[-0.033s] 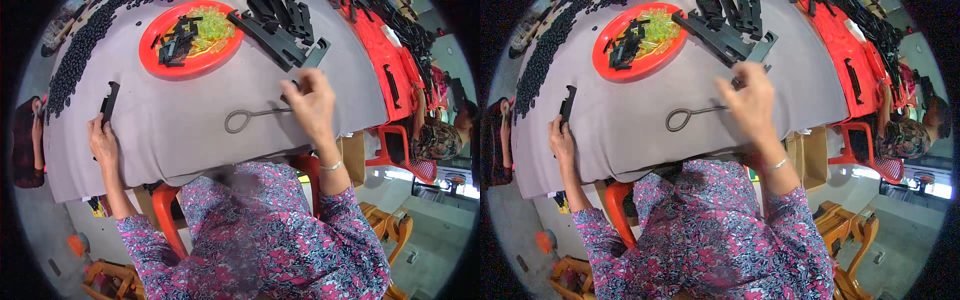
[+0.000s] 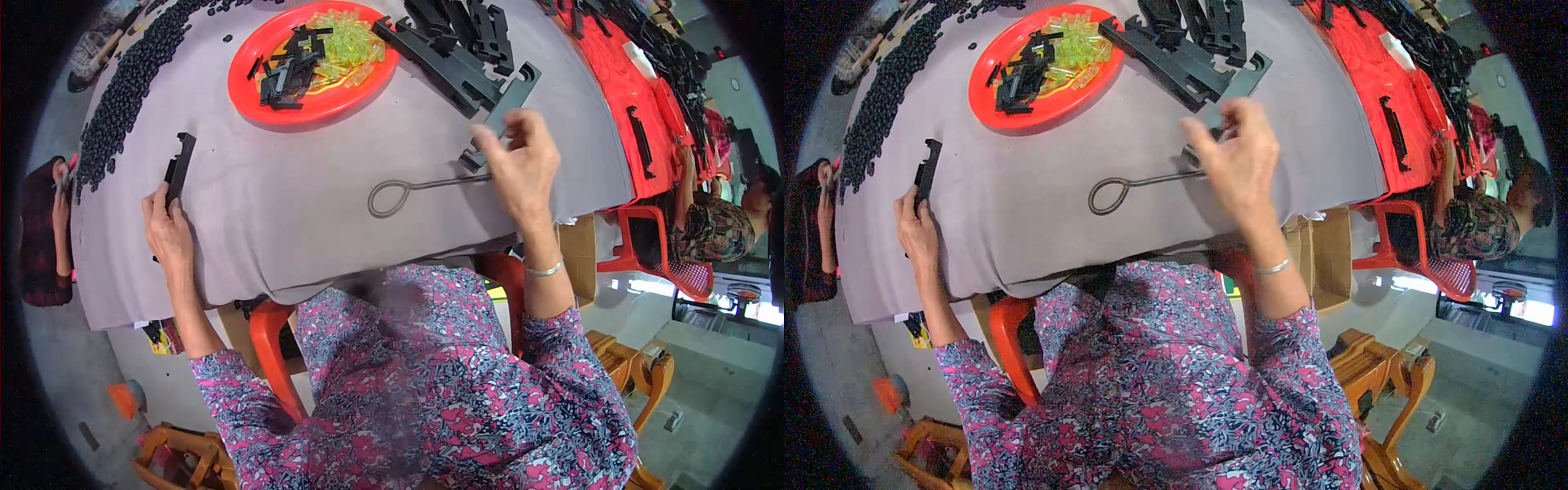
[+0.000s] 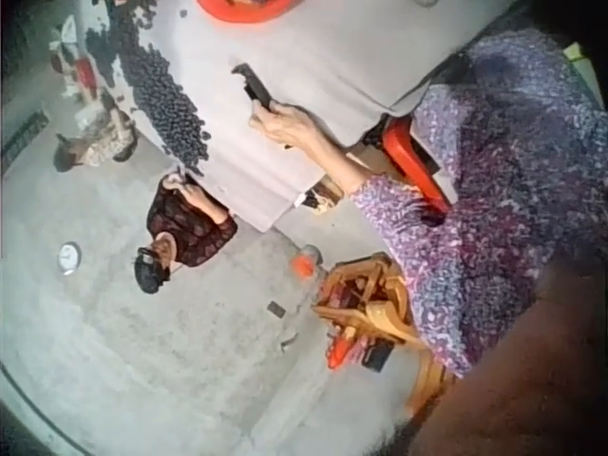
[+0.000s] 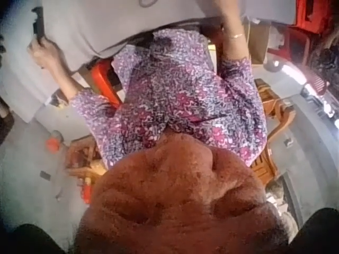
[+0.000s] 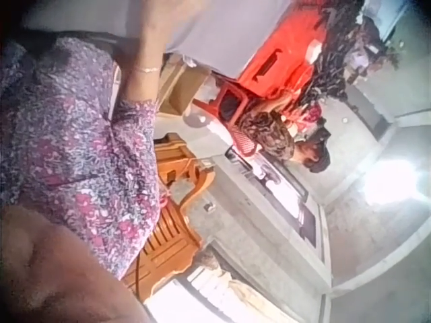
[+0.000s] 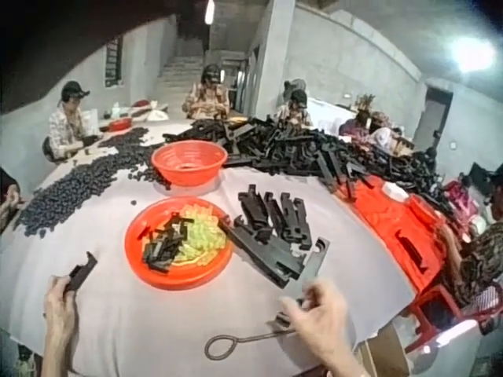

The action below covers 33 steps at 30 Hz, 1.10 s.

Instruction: The person assembles toy gun components by inserting internal parts into plastic frames by hand and positioning them with a metal hook tool.

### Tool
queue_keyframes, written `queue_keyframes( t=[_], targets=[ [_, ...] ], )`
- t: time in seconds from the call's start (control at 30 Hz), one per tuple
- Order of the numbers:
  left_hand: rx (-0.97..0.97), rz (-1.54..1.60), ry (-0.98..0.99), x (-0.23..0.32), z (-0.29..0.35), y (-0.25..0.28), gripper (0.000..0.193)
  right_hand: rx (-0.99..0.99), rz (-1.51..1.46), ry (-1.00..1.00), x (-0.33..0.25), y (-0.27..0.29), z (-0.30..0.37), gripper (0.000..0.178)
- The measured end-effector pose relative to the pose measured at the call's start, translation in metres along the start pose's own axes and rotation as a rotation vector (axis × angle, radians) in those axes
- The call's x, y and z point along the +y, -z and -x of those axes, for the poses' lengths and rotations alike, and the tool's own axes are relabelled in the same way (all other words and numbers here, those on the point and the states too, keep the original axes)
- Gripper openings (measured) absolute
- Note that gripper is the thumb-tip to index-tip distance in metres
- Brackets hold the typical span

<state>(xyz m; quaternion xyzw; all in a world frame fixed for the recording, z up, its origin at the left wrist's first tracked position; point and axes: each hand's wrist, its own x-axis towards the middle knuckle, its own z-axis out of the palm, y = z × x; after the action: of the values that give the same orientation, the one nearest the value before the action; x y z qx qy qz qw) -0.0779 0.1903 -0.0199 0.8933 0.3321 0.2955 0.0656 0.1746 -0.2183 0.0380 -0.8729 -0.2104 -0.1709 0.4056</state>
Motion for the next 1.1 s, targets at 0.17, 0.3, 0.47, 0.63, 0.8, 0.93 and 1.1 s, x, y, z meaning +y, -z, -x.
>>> queue_keyframes(
  t=[0.17,0.3,0.47,0.63,0.8,0.93,1.1],
  targets=[
    [0.221,-0.014,-0.177,0.053,0.008,0.01,0.037,-0.104,0.305,-0.254,0.016,0.006,-0.019,0.068],
    [0.07,0.307,-0.266,0.119,0.03,0.02,0.037,-0.12,0.099,-0.34,0.019,-0.008,-0.021,0.062],
    [-0.117,0.579,-0.194,0.176,0.059,0.036,0.034,-0.011,-0.254,-0.442,0.053,-0.014,-0.022,0.043],
    [-0.311,1.006,0.047,0.186,0.081,0.039,0.016,-0.175,-0.972,-0.434,0.007,0.01,-0.01,0.026],
    [-0.405,1.106,0.03,0.189,0.083,0.037,0.029,-0.546,-0.863,-0.368,-0.018,-0.012,0.014,0.04],
    [-0.202,1.267,0.168,0.173,0.087,0.026,0.039,-0.855,-0.498,-0.106,-0.059,-0.016,0.024,0.02],
    [0.028,1.278,0.363,0.16,0.078,0.027,0.019,-0.872,-0.312,0.21,-0.062,-0.03,0.033,0.022]
  ],
)
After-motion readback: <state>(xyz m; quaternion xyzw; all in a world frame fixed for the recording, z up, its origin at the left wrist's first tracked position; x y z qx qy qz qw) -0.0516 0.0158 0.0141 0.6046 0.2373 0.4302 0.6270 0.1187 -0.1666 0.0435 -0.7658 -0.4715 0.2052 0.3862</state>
